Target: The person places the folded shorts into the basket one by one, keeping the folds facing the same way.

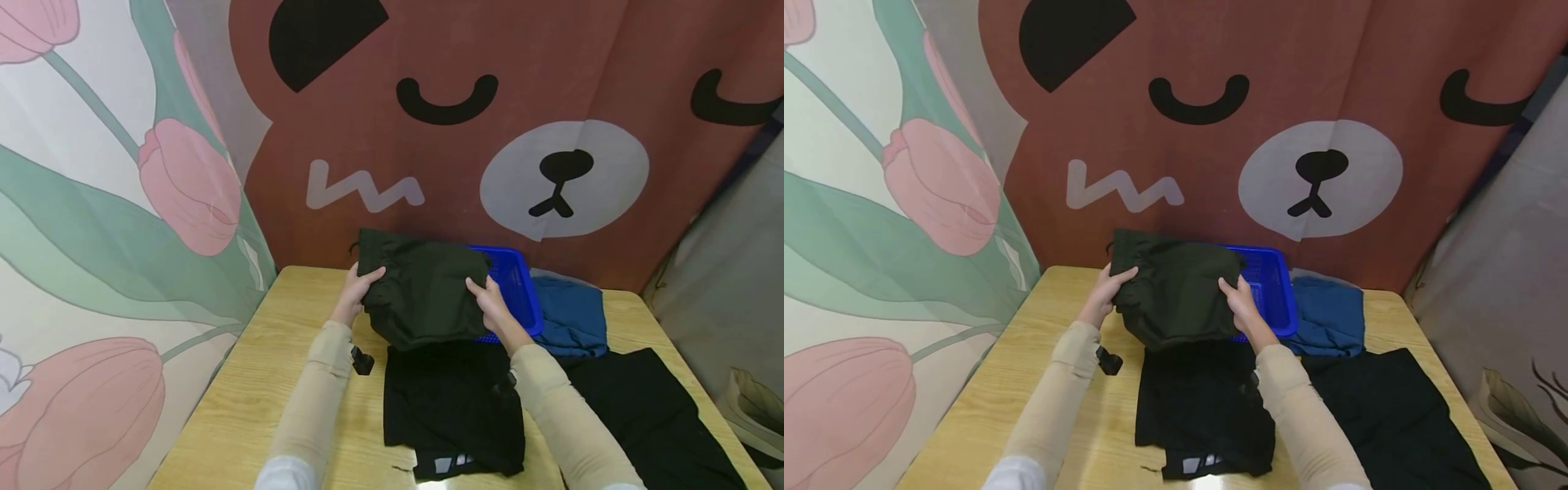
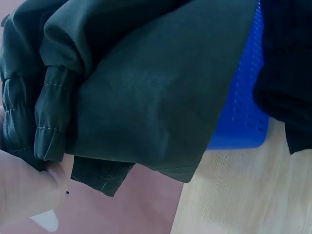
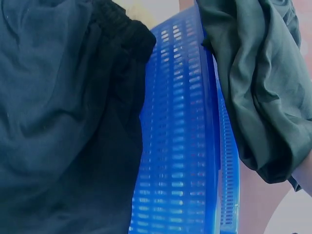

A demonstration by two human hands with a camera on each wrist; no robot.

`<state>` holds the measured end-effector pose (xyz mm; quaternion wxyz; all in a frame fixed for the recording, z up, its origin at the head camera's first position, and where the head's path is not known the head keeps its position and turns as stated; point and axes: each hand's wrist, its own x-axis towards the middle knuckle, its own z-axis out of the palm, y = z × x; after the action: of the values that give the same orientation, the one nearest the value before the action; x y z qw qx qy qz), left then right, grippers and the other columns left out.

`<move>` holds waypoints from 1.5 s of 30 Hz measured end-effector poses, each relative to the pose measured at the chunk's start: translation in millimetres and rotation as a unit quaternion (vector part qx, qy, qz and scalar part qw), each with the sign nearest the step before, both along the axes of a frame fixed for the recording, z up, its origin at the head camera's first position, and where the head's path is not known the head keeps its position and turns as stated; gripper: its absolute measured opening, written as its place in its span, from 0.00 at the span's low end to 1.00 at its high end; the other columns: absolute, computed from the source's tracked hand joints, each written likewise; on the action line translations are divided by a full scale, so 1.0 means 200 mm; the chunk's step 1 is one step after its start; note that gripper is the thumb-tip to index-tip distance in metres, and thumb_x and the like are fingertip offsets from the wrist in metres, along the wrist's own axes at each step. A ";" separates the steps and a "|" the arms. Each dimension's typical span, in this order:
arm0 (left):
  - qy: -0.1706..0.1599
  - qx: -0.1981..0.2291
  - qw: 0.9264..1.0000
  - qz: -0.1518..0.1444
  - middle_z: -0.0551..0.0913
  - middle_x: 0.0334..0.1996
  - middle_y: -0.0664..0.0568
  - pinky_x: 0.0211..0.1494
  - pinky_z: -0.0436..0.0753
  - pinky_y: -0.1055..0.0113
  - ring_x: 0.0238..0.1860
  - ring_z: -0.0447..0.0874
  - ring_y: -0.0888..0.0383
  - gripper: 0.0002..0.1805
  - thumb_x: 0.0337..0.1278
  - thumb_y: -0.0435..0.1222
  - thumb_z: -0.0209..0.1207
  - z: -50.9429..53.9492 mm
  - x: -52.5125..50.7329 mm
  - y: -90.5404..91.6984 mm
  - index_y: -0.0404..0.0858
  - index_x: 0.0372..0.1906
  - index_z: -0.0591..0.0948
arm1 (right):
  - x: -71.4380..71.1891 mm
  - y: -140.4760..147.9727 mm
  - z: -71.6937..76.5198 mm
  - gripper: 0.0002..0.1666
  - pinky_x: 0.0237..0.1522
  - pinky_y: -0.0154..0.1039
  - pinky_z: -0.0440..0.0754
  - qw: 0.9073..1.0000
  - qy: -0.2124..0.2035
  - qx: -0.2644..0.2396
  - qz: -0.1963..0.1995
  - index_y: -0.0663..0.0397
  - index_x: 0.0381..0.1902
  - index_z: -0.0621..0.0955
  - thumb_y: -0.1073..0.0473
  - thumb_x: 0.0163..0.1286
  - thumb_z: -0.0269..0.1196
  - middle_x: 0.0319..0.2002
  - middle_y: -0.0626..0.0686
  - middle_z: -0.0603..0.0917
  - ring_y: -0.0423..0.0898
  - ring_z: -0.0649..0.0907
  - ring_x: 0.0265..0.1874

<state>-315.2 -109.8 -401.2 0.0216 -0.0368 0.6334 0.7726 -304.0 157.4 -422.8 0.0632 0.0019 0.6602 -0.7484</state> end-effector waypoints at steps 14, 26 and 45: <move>-0.017 0.013 1.000 -0.014 0.73 0.50 0.45 0.48 0.74 0.58 0.46 0.75 0.48 0.27 0.47 0.35 0.64 0.00 -0.10 0.10 0.39 0.55 0.69 | -0.07 0.09 0.00 0.33 0.53 0.46 0.67 1.000 -0.011 0.016 -0.011 0.50 0.69 0.50 0.53 0.70 0.46 0.62 0.61 0.61 0.51 0.69 0.52; 0.021 0.054 0.997 -0.047 0.68 0.56 0.42 0.53 0.71 0.56 0.53 0.69 0.47 0.38 0.44 0.20 0.59 0.01 -0.18 0.15 0.41 0.63 0.60 | -0.15 0.19 0.04 0.34 0.54 0.46 0.66 0.997 0.015 0.061 -0.051 0.53 0.69 0.50 0.51 0.70 0.46 0.62 0.61 0.60 0.51 0.67 0.53; 0.145 -0.095 0.985 0.006 0.67 0.57 0.38 0.52 0.72 0.57 0.54 0.68 0.46 0.41 0.45 0.19 0.59 -0.12 -0.23 0.30 0.40 0.66 0.57 | -0.21 0.27 -0.05 0.28 0.58 0.49 0.60 0.979 0.054 0.123 -0.153 0.62 0.65 0.56 0.57 0.71 0.44 0.63 0.62 0.60 0.57 0.63 0.58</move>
<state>-361.4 -49.2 -425.9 -0.0787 0.0695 0.7003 0.7061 -345.9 211.8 -433.2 -0.0882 0.0702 0.7416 -0.6613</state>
